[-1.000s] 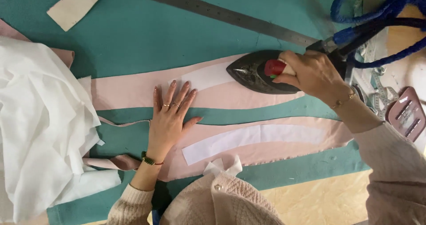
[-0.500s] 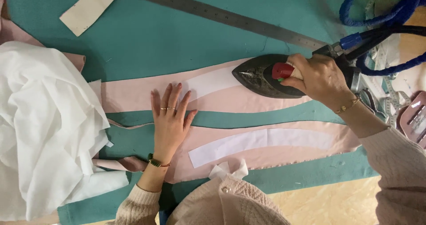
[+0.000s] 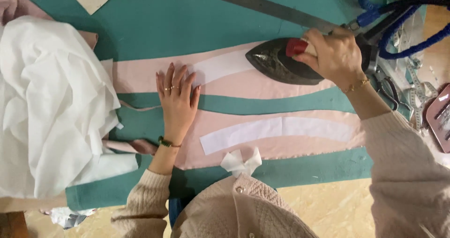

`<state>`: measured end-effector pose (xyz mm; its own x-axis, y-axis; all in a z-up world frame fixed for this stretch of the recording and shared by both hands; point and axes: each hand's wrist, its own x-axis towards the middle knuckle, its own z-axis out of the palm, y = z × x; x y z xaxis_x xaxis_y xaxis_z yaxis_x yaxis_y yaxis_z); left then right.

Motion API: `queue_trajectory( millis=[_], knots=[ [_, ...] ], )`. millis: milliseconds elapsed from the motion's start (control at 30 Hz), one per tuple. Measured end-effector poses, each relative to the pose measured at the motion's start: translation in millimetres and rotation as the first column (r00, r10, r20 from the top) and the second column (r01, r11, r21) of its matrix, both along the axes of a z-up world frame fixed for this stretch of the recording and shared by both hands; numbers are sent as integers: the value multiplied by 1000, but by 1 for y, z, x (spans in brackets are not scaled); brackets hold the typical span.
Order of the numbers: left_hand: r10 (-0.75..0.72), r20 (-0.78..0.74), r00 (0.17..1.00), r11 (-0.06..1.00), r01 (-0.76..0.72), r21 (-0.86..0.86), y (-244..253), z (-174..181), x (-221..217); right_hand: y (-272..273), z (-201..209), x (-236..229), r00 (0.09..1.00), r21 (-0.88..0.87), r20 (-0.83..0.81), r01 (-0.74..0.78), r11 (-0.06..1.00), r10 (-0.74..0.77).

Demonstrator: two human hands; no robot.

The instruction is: Cutting fabric components and ironing interfacing onto them to prepare for garment assembly

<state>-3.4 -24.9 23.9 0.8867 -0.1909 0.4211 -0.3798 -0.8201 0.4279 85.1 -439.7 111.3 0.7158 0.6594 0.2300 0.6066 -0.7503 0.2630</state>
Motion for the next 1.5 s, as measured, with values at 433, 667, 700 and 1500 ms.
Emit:
queue_trajectory(
  millis=[433,667,700,1500],
  knots=[
    [-283,-2,959,952,280,-122,-56,4,-106,6,5,5,996,15,-67,52,999,-51],
    [-377,-110,920,882,393,259,-86,13,-212,58,77,10,459,-80,-826,479,874,-327],
    [-362,-109,926,888,378,261,-88,16,-218,59,78,10,465,-79,-826,465,882,-319],
    [-246,144,959,965,256,-58,-101,19,-197,33,28,8,743,12,-565,442,897,-359]
  ],
)
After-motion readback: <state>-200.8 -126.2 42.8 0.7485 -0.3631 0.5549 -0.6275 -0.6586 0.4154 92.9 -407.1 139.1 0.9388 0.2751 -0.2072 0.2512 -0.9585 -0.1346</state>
